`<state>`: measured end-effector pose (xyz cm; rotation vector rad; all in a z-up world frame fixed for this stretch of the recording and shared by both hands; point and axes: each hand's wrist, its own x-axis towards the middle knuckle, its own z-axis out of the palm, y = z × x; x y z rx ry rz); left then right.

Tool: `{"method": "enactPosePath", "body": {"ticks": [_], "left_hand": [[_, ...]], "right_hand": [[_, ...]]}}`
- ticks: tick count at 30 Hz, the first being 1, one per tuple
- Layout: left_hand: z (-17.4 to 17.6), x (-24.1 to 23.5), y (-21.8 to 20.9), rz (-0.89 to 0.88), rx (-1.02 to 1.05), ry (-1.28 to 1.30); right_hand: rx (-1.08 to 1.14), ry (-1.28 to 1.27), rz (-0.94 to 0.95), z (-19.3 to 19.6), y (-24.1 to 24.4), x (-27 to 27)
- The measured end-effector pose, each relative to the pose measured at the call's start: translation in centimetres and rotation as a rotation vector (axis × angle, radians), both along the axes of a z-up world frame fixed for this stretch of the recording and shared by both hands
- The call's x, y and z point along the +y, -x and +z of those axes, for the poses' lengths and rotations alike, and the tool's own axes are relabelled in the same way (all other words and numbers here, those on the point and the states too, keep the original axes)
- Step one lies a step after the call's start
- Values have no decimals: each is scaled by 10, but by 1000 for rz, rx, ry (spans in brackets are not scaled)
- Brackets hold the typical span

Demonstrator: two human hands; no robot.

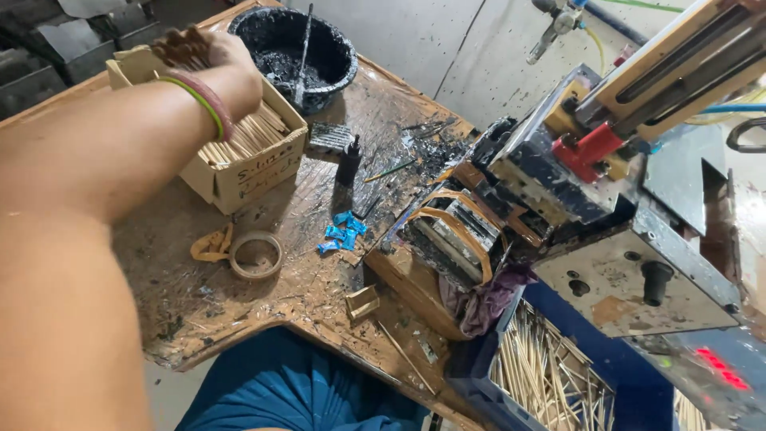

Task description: The person operates a machine to coat and process wooden sticks with a black paste for incense production.

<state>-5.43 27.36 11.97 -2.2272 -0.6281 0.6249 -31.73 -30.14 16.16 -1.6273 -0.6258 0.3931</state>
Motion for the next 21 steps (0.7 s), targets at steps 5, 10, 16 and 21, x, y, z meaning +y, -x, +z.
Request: {"method": "enactPosePath", "body": {"ticks": [5, 10, 16, 21], "left_hand": [[49, -49, 83, -52, -490, 637], [-46, -145, 138, -359, -890, 1274], [-223, -251, 157, -366, -1074, 1929], [-261, -241, 145, -410, -1085, 2038]], "right_hand": [[124, -98, 78, -57, -40, 31], [252, -218, 101, -149, -109, 104], [-158, -260, -83, -244, -147, 202], [-173, -223, -257, -245, -147, 215]]}}
